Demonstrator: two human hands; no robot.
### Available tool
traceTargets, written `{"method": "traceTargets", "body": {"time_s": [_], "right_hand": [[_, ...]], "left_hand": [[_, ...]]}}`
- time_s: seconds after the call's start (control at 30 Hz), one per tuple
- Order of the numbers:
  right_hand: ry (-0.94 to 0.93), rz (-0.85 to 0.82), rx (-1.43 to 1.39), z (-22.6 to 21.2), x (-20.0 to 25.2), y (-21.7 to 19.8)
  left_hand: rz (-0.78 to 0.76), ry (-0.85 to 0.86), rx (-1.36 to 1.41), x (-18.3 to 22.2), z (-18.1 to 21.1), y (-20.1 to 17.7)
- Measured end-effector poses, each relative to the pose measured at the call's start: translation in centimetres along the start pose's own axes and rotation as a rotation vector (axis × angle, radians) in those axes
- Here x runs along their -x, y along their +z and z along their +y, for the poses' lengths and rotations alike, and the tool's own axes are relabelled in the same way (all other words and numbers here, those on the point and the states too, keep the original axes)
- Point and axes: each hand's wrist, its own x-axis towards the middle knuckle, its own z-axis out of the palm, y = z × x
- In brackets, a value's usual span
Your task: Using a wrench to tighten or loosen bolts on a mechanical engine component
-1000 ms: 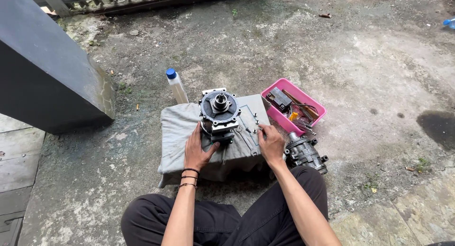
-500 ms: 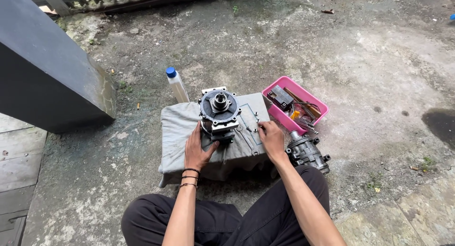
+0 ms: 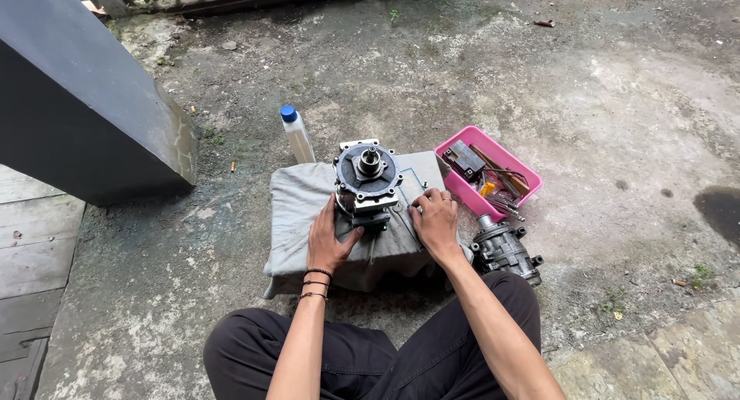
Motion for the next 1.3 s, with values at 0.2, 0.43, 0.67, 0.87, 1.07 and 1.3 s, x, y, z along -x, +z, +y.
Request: {"method": "traceTargets", "body": {"time_s": [0.2, 0.43, 0.67, 0.87, 1.07, 1.3], "right_hand": [[0.177, -0.094, -0.342, 0.4, -1.7, -6.1], [0.171, -0.182, -0.262, 4.8, -1.4, -4.9], [0.039, -0.238, -0.2, 4.1, -1.6, -4.5], [0.068, -0.205, -0.286, 2.3, -1.3, -7.9], [0.012, 0.051, -0.363, -0.5, 3.0, -6.7], [0.007, -0.002, -0.391, -4.5, 5.5, -4.9]], "left_hand": [[0.006, 0.008, 0.014, -0.3, 0.2, -0.1], [0.023, 0.004, 0.005, 0.0, 0.1, 0.0], [0.022, 0.024, -0.003, -0.1, -0.2, 0.2], [0.021, 0.027, 0.006, -0.2, -0.2, 0.2], [-0.123, -0.038, 0.154, -1.3, -2.5, 0.4], [-0.158, 0.14, 0.362, -6.7, 1.3, -5.2]]}}
